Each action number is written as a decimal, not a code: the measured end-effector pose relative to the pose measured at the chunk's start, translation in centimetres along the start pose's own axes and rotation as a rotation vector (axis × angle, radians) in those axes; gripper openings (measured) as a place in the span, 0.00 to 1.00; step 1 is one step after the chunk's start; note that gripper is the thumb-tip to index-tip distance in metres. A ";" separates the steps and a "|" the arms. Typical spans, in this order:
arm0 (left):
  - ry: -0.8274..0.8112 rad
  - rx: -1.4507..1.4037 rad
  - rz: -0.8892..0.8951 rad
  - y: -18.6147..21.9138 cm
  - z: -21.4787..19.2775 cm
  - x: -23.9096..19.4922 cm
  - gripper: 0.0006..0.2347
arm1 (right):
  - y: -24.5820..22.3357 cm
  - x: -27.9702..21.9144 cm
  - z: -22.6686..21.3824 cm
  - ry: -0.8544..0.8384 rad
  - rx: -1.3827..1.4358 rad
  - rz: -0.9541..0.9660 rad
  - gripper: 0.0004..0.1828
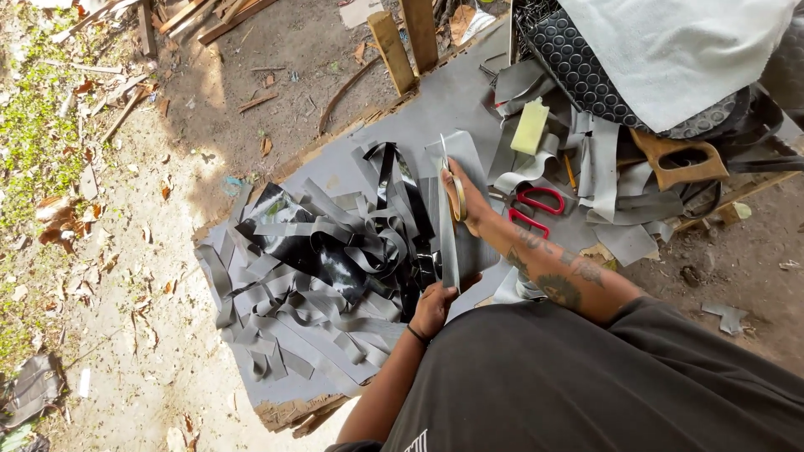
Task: Cutting a large piece of grey upholstery fabric into thin strips using scissors on a workbench.
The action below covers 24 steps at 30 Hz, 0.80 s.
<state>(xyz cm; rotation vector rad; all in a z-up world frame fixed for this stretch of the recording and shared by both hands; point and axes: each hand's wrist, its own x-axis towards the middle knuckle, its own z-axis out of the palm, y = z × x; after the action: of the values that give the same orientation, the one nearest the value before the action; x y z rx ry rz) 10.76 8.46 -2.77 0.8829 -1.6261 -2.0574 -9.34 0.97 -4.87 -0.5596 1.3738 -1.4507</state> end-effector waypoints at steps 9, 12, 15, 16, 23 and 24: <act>0.023 0.400 0.251 -20.5 -5.0 1.8 0.05 | -1.9 2.8 -1.2 -0.016 -0.017 -0.043 0.47; -0.069 0.228 0.139 -21.6 -6.5 2.5 0.07 | -0.1 5.3 -2.3 0.055 -0.059 -0.085 0.37; -0.128 0.269 0.223 -22.4 -7.4 3.4 0.09 | -0.6 4.8 -1.8 0.078 -0.048 -0.141 0.34; -0.129 0.269 0.224 -21.3 -6.7 3.1 0.09 | -0.7 5.3 -2.0 0.079 -0.048 -0.141 0.34; -0.250 -0.215 -0.150 4.5 0.9 -0.2 0.05 | -1.7 7.6 -2.9 0.068 -0.048 -0.103 0.43; -0.251 -0.185 -0.144 2.7 0.6 0.1 0.06 | -0.9 8.6 -3.0 0.123 -0.028 -0.087 0.37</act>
<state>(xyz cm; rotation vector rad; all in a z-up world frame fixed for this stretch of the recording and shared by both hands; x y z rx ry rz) 10.07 8.12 -0.09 0.7203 -1.4960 -2.4574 -15.46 -5.33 -7.37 -0.5618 1.4839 -1.5598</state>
